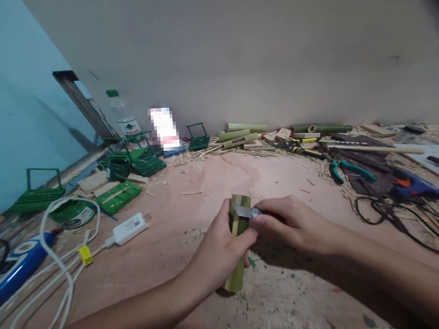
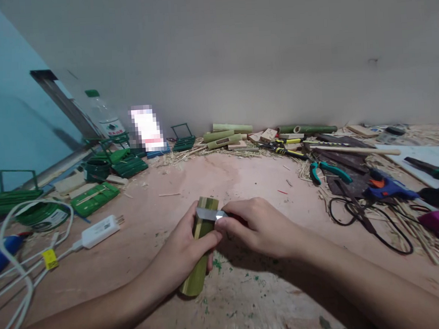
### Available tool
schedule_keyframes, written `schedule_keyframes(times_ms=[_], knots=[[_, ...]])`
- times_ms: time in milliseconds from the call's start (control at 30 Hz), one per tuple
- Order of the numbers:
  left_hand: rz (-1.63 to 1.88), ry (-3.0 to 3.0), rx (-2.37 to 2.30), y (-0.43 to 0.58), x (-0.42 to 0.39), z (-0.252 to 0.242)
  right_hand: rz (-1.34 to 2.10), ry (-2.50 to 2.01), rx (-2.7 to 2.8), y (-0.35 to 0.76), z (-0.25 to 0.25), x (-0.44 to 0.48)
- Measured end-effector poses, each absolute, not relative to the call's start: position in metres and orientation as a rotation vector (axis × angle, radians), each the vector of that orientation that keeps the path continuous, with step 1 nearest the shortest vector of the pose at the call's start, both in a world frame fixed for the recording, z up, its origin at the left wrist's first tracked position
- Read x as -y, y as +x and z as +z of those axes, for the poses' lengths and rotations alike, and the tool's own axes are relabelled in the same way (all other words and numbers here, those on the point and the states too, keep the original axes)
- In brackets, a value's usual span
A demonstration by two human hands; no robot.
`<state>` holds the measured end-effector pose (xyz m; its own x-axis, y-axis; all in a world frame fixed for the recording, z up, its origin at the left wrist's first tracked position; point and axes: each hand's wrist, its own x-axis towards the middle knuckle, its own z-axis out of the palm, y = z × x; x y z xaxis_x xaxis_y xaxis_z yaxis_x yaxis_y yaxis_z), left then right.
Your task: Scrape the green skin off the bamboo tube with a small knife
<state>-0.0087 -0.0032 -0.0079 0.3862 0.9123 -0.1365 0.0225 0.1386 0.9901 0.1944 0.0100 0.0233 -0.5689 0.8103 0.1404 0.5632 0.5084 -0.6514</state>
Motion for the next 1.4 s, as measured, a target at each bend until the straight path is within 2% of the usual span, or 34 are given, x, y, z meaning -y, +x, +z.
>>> schedule_keyframes(times_ms=[300,600,933,1400], knots=[[0.762,1.211,-0.997,-0.008,0.003,-0.008,0.712,-1.155,2.317,0.198,0.019,-0.016],[0.704,1.201,-0.924,-0.007,0.010,0.007,0.579,-1.405,1.936,0.216,0.023,-0.043],[0.817,1.148,-0.927,-0.008,-0.004,-0.002,0.844,-1.152,2.272,0.194,0.023,-0.008],[0.858,1.245,-0.950,-0.010,-0.004,-0.006,0.826,-1.126,2.334,0.192,0.024,-0.006]])
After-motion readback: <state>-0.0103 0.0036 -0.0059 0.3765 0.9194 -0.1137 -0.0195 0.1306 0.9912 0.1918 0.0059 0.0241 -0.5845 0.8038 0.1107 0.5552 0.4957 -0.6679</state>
